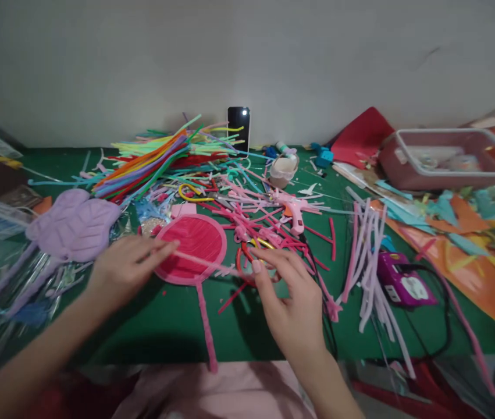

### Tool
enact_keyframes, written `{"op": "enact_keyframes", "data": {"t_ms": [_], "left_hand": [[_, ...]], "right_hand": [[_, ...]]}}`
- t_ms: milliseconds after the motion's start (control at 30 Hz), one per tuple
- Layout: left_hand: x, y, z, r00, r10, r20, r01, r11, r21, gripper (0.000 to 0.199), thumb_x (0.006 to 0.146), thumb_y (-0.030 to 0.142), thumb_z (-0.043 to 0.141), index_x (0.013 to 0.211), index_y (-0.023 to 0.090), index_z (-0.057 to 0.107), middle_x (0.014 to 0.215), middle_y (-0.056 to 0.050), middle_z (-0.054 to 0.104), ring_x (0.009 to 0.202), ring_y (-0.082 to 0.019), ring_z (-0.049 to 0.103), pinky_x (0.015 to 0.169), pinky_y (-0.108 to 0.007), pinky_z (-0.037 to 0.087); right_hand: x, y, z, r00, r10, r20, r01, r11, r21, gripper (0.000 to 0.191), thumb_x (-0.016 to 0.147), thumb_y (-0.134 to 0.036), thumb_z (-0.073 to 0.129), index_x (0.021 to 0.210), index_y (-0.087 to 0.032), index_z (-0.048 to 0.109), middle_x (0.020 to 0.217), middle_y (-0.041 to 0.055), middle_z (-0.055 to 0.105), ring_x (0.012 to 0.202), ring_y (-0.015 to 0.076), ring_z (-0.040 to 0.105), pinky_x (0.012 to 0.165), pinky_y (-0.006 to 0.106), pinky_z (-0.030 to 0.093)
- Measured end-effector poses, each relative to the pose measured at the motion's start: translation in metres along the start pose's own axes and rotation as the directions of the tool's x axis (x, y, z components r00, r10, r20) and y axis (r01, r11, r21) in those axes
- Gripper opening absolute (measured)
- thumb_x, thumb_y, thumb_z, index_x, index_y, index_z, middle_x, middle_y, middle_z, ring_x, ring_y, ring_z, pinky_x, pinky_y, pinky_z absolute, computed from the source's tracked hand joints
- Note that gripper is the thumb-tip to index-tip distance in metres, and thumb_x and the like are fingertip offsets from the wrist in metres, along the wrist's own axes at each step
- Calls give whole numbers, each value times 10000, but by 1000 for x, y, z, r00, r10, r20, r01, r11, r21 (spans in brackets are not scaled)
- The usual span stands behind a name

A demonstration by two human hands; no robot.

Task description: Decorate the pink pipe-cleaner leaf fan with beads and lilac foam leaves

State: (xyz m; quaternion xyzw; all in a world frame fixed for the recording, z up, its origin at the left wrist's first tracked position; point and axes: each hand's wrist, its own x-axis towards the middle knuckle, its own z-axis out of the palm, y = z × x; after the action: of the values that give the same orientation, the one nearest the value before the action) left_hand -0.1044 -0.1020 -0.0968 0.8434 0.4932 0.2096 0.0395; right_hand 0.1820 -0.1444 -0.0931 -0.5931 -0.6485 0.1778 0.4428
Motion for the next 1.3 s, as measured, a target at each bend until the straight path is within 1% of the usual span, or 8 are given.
{"op": "enact_keyframes", "data": {"t_ms": [100,267,333,533,700,1000,1167,1300], "left_hand": [[-39,26,17,944,-253,213,282,952,-118,318,927,345,434,1043,268,720,966,-74,732,872,-235,670,787,-331,490],[-40,38,20,851,-462,250,508,845,-166,267,894,457,510,982,280,688,896,-13,698,773,-195,654,695,-266,474],[-37,35,20,858,-446,256,495,850,-181,284,905,463,501,969,264,693,865,-11,678,738,-177,640,678,-253,465],[-41,24,31,981,-146,127,163,977,-137,337,979,357,420,1186,248,662,978,-59,662,856,-169,644,750,-255,482],[-51,23,36,979,-204,27,205,954,-219,251,971,307,467,992,214,699,965,-54,703,905,-179,659,856,-276,483],[-60,50,50,895,-444,-49,447,894,47,323,949,424,492,745,208,620,721,-18,648,614,-148,606,558,-247,397],[-63,44,47,913,-408,0,407,911,-62,307,990,350,382,814,222,598,774,-23,662,671,-165,649,617,-252,462],[-62,48,39,930,-366,-32,366,931,-1,277,989,314,389,831,215,593,797,-31,665,717,-182,651,613,-267,449]], "right_hand": [[-6,-3,17,982,-125,144,130,991,-27,189,907,-316,605,1039,-248,722,997,67,688,932,209,633,831,357,516],[-21,-6,53,892,-227,390,252,968,-13,172,902,-269,626,1038,-214,715,976,78,673,951,230,586,856,378,510],[-24,-7,65,869,-230,438,281,958,-54,177,908,-236,612,1054,-192,702,968,85,676,940,234,574,849,382,504],[-22,1,76,851,-210,481,325,931,-168,159,940,-212,552,954,-194,710,857,69,692,810,210,605,747,334,489],[-19,13,61,875,-59,480,227,926,-301,161,921,-208,583,861,-215,733,827,45,688,771,189,654,677,280,478],[-18,16,48,881,59,469,169,887,-429,149,889,-216,613,820,-247,742,798,32,690,731,197,672,589,279,452],[-20,16,45,892,92,442,137,877,-460,155,894,-234,611,801,-234,734,799,39,693,701,208,680,585,294,468],[-18,7,46,862,99,496,126,908,-399,79,870,-241,651,884,-226,727,830,44,704,747,227,688,637,306,499]]}}
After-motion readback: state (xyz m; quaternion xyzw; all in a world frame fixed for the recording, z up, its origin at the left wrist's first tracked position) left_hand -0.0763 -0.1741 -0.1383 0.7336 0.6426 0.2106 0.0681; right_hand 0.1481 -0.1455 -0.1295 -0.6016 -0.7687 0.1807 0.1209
